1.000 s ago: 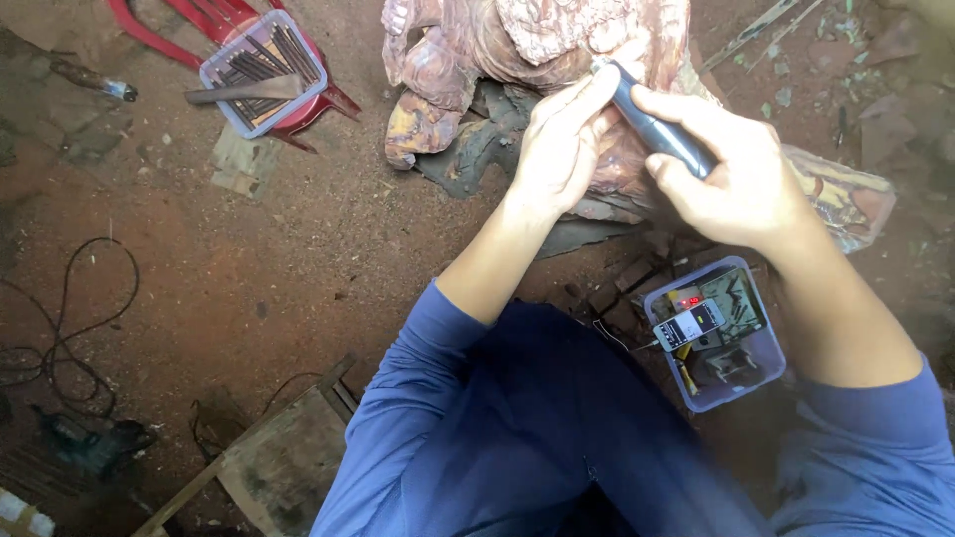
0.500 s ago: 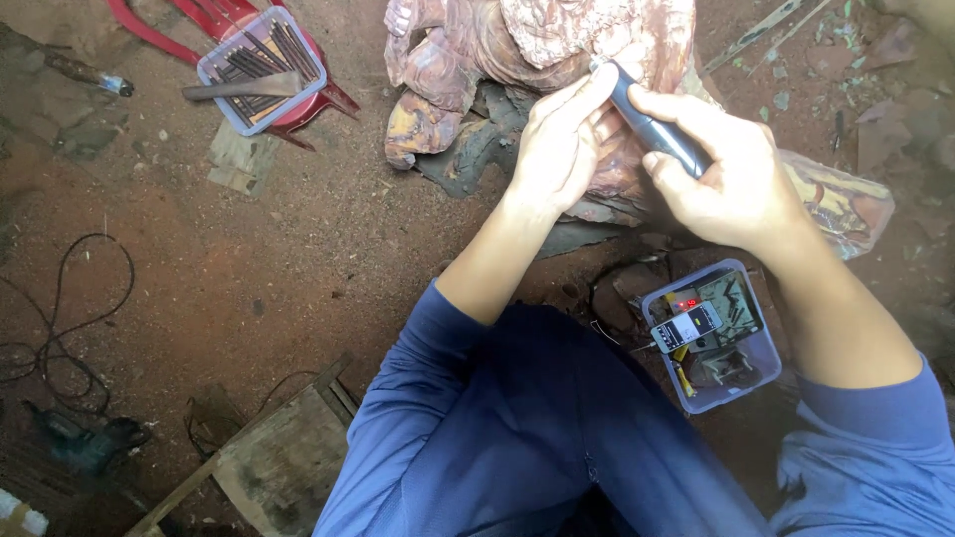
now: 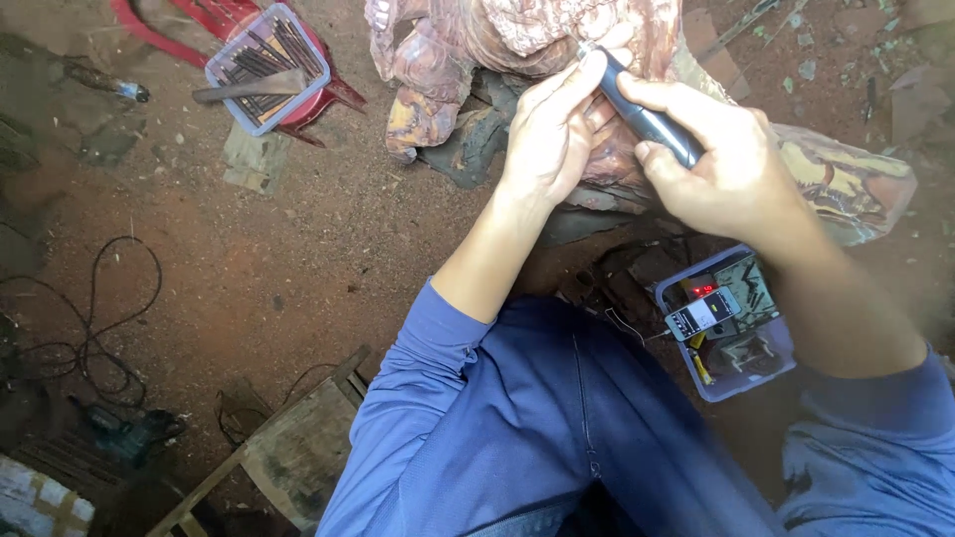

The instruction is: Carving intricate details into a large wooden sculpture using a handheld rotary tool

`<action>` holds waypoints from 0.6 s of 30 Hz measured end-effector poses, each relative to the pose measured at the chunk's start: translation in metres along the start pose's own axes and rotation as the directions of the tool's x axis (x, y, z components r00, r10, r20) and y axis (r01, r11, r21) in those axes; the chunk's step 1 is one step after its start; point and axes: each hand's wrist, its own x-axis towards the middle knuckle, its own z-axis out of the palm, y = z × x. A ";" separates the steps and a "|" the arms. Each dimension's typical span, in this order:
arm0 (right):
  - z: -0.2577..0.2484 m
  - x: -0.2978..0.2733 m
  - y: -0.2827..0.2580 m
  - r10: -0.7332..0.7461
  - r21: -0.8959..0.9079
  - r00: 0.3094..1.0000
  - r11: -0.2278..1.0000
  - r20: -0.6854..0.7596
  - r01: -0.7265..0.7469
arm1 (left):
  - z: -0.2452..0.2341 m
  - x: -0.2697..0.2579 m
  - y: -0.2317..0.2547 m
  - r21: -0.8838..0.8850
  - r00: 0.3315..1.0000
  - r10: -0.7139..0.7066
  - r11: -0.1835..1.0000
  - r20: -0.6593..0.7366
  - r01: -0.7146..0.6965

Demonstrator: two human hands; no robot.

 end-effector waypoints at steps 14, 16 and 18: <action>0.000 -0.006 -0.010 0.053 -0.002 0.999 0.999 0.002 -0.053 | -0.008 -0.002 0.001 0.098 0.996 0.029 0.995 0.080 -0.037; 0.002 0.000 -0.010 0.038 0.018 0.999 0.999 0.015 -0.038 | -0.010 -0.001 0.004 0.068 0.996 0.012 0.998 0.085 -0.017; 0.003 0.004 -0.007 0.019 0.035 0.999 0.999 0.029 -0.020 | -0.013 0.001 0.004 0.034 0.996 0.000 0.999 0.092 -0.003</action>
